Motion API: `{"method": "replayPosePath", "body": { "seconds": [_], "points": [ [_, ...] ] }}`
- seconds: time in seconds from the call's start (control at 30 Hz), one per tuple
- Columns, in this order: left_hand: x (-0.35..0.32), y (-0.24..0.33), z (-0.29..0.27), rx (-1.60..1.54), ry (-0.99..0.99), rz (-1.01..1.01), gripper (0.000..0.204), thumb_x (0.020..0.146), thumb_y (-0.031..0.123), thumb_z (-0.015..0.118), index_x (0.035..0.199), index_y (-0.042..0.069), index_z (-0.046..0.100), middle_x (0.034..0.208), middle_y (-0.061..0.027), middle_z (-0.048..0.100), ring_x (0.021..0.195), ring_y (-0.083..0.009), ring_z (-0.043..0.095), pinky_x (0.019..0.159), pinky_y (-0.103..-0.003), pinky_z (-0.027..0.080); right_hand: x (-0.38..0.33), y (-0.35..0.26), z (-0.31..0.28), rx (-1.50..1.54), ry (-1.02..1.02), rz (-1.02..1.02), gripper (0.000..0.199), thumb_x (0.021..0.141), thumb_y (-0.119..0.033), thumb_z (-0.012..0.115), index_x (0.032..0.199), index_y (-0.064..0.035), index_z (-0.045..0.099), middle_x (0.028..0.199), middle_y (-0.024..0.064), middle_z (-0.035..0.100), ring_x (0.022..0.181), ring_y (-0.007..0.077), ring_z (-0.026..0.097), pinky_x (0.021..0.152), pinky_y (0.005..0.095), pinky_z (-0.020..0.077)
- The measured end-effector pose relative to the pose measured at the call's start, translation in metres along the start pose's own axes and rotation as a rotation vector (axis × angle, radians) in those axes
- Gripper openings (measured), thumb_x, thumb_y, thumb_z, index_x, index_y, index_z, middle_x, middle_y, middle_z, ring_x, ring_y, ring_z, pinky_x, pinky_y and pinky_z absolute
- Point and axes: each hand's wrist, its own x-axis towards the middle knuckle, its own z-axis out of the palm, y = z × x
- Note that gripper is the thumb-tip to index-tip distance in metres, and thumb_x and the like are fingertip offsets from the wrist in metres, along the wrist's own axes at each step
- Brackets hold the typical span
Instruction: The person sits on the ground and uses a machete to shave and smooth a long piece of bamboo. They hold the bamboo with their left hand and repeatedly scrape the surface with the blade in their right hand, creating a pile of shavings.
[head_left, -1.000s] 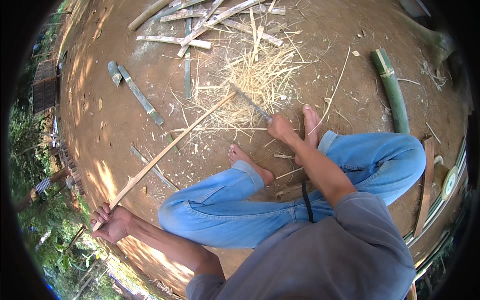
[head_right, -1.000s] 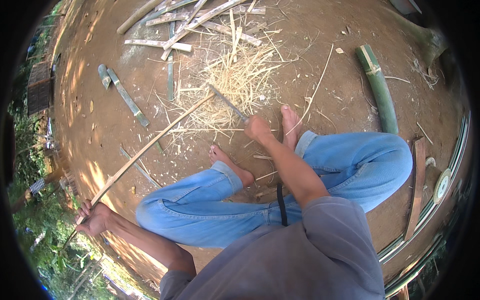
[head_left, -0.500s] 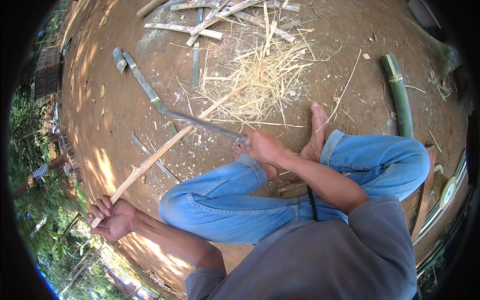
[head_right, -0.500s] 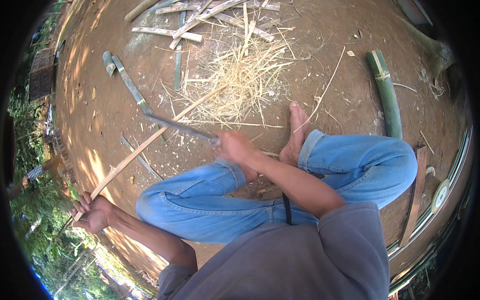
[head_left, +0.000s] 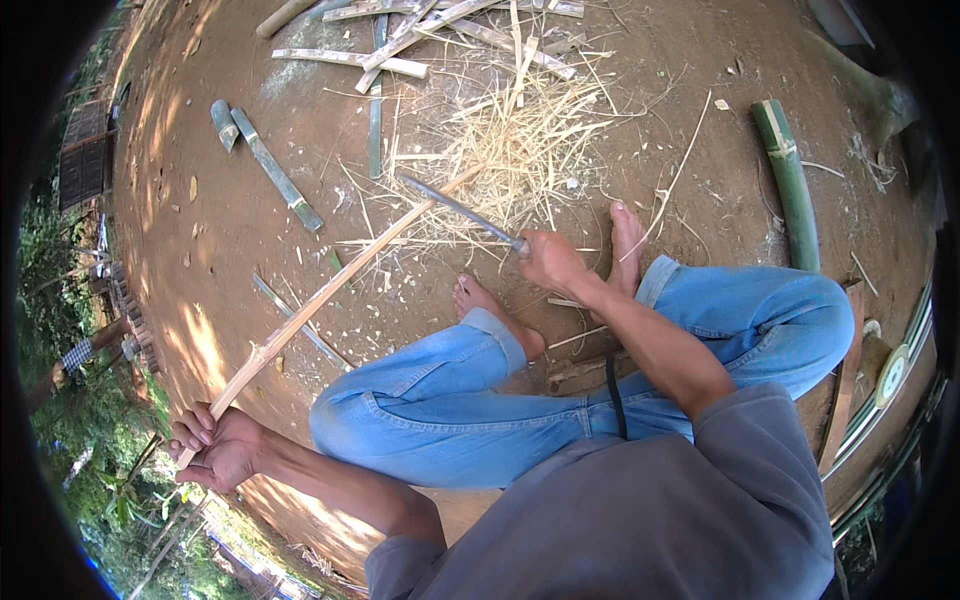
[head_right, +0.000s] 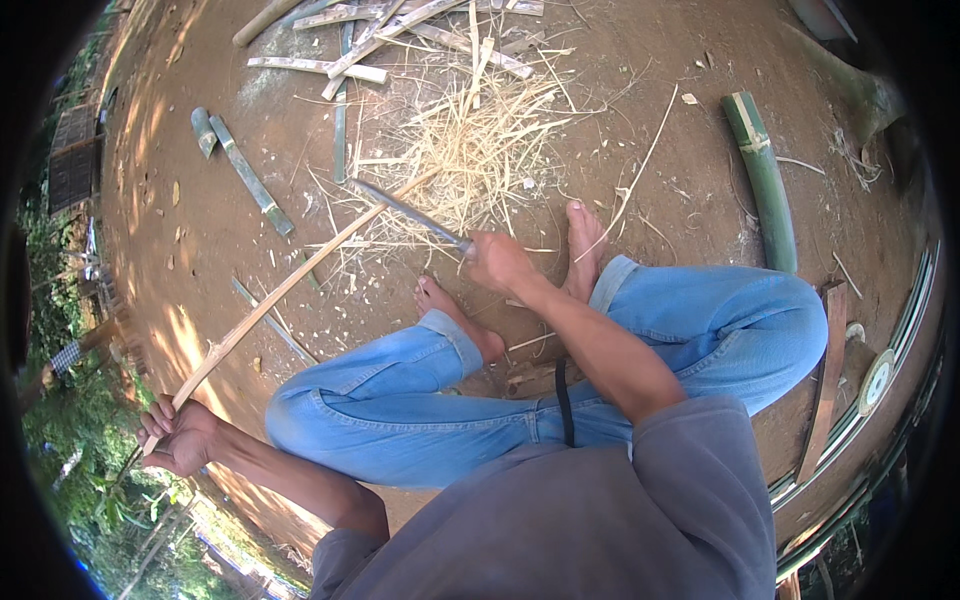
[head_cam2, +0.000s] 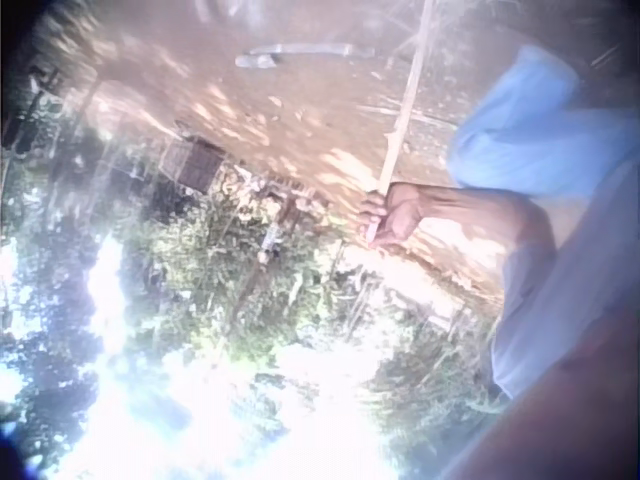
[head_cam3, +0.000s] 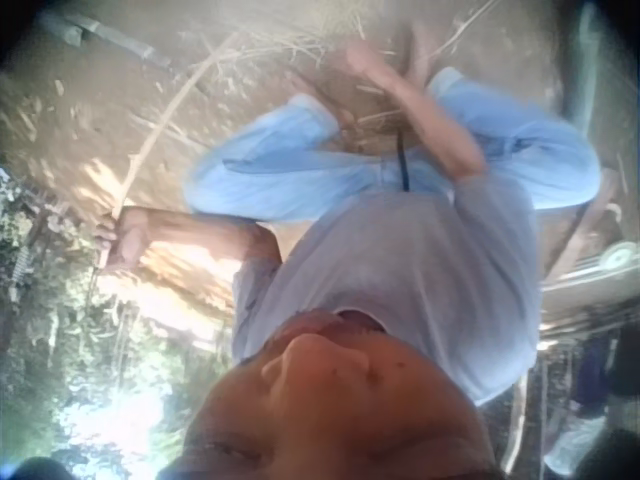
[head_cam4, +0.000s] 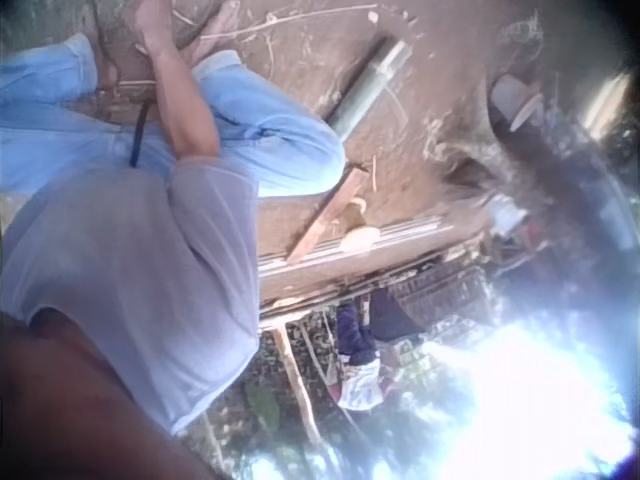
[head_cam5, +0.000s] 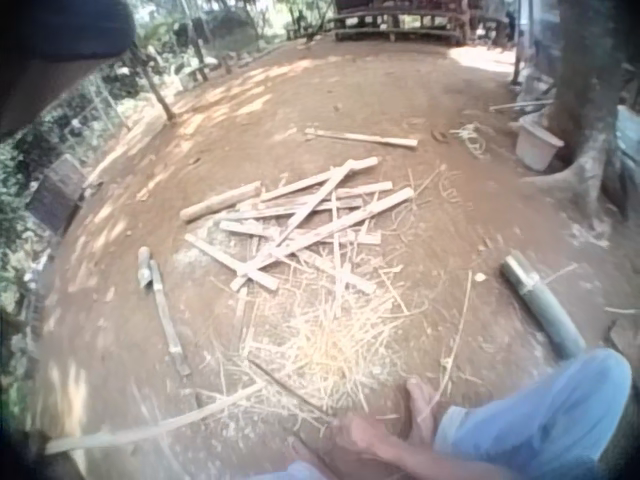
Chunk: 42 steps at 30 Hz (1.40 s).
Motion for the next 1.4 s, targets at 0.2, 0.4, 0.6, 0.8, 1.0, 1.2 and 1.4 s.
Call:
{"method": "replayPosePath", "body": {
  "seconds": [0.2,0.4,0.6,0.8,1.0,1.2,1.4],
  "points": [
    [0.004,-0.003,0.004,0.022,0.046,-0.008,0.042,0.092,0.043,0.061,0.09,0.002,0.059,0.071,-0.0035,0.042,0.059,-0.0139,0.039,0.059,-0.028,0.035,0.03,0.033,0.003,0.032,0.057,0.195,0.018,0.084,-0.014,0.056,0.095,-0.0019,0.064,0.083,0.0271,0.066,0.081,0.044,0.065,0.075,0.0516,0.0506],
    [0.006,0.001,-0.001,0.007,0.002,-0.041,0.041,0.094,0.043,0.059,0.092,0.002,0.062,0.072,-0.0035,0.044,0.061,-0.0144,0.04,0.06,-0.028,0.036,0.03,0.06,0.016,-0.002,0.042,0.193,0.025,0.09,-0.021,0.053,0.1,-0.0024,0.067,0.087,0.0282,0.066,0.084,0.0447,0.065,0.076,0.052,0.0502],
    [0.004,-0.001,-0.012,0.21,0.314,0.054,0.047,0.09,0.052,0.06,0.085,0.006,0.052,0.07,-0.0041,0.044,0.063,-0.018,0.042,0.061,-0.032,0.038,0.019,0.035,0.011,0.04,0.033,0.207,0.023,0.088,-0.02,0.056,0.096,0.0009,0.063,0.084,0.0282,0.066,0.083,0.0437,0.065,0.076,0.0512,0.0509],
    [0.002,-0.009,-0.001,0.399,0.627,0.123,0.051,0.093,0.056,0.055,0.079,0.007,0.045,0.073,-0.0057,0.045,0.065,-0.0199,0.045,0.064,-0.036,0.042,-0.017,-0.079,-0.002,0.019,-0.195,-0.181,0.023,0.081,-0.016,0.064,0.097,0.0013,0.063,0.077,0.0269,0.065,0.072,0.04,0.067,0.068,0.0515,0.051],
    [-0.002,-0.007,-0.01,0.445,0.652,0.092,0.053,0.096,0.056,0.049,0.08,0.005,0.045,0.073,-0.0063,0.044,0.066,-0.0214,0.047,0.067,-0.037,0.045,0.022,0.007,0.001,0.029,-0.019,0.166,0.022,0.084,-0.016,0.061,0.098,0.0007,0.063,0.076,0.0253,0.065,0.074,0.0411,0.067,0.07,0.0513,0.0518],
    [0.005,-0.01,-0.005,0.546,0.698,0.103,0.054,0.098,0.056,0.045,0.08,0.005,0.046,0.074,-0.0067,0.045,0.067,-0.0224,0.048,0.069,-0.038,0.046,0.024,0.011,0.016,-0.016,0.068,0.138,0.021,0.09,-0.017,0.055,0.095,0.0019,0.063,0.085,0.0261,0.067,0.08,0.0437,0.066,0.074,0.0517,0.0517],
    [-0.001,-0.015,0.022,0.644,0.749,0.138,0.048,0.101,0.047,0.044,0.094,-0.001,0.038,0.074,-0.0079,0.046,0.064,-0.0224,0.05,0.061,-0.039,0.05,0.035,-0.001,-0.018,-0.027,-0.04,0.226,0.02,0.092,-0.016,0.054,0.097,0.0009,0.064,0.085,0.0245,0.068,0.078,0.0425,0.067,0.073,0.0513,0.0523]
  ]
}}
